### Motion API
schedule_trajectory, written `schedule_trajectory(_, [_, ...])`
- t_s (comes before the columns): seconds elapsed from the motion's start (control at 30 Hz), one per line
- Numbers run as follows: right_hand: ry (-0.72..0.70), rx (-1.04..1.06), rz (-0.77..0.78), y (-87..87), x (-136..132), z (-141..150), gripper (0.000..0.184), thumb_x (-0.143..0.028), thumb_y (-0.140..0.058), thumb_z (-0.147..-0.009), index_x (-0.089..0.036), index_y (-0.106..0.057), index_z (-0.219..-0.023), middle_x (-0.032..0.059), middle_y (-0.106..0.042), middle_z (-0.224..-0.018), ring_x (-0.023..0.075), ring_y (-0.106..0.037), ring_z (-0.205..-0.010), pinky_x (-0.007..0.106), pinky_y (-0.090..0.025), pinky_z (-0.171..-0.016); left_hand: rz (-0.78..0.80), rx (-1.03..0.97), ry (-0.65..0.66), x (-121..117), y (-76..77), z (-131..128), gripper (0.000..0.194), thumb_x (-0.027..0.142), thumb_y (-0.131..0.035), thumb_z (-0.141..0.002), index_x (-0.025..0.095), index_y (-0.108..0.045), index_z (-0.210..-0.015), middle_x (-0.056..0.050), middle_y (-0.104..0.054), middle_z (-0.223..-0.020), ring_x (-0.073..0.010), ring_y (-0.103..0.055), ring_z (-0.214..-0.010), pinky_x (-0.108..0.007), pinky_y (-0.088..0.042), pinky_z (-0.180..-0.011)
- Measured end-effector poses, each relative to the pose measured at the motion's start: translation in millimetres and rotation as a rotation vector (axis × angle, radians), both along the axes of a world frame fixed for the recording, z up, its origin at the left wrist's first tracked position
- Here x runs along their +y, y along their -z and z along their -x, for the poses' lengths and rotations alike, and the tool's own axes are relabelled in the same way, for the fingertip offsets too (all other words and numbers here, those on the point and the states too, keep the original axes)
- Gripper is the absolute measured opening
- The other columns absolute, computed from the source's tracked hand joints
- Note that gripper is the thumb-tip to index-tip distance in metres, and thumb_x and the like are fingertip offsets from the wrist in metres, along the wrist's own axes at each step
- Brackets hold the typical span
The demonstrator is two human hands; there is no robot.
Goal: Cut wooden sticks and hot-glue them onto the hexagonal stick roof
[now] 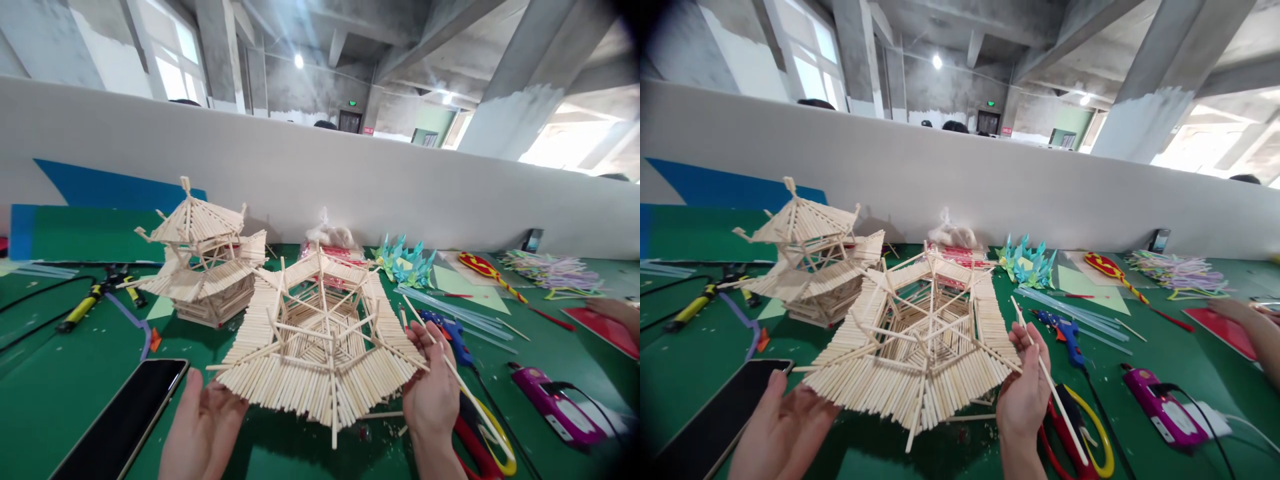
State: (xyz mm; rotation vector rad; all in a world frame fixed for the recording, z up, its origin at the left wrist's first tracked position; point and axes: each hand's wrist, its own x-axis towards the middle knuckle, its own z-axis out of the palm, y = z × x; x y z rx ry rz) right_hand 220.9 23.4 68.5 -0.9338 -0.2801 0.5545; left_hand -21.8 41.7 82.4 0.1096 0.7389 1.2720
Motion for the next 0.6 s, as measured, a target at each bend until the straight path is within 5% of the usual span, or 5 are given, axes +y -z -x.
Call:
schedule_trajectory(0.23, [-0.009,0.024,-0.007,1.2,1.9,-0.9,0.023,-0.032,-0.053,-0.080,-0.020,-0.056,-0.099,0.0002,-0.063,-0.088,0.0132,-0.056,-0.081,0.029,-0.043,-0.075,-0.047,0.068,-0.021,-2.4,9.7,2.3,0.036,0.046,-0.050,-0.077,0.018,-0.069,-0.088,-0.006,-0.073,-0.087,-0.0281,-0.060,-0.097,-0.038,-0.050,-0.082])
schedule_trajectory(0.6, [-0.049,0.031,-0.019,4.8,20.5,-26.5,0.022,-0.031,-0.055,-0.077,-0.018,-0.059,-0.095,0.0017,-0.066,-0.084,0.0122,-0.059,-0.073,0.027,-0.046,-0.069,0.071,0.037,-0.099,-20.6,15.2,-8.1,0.030,0.044,-0.051,-0.074,0.022,-0.071,-0.081,-0.005,-0.073,-0.087,-0.0302,-0.060,-0.096,-0.039,-0.055,-0.073])
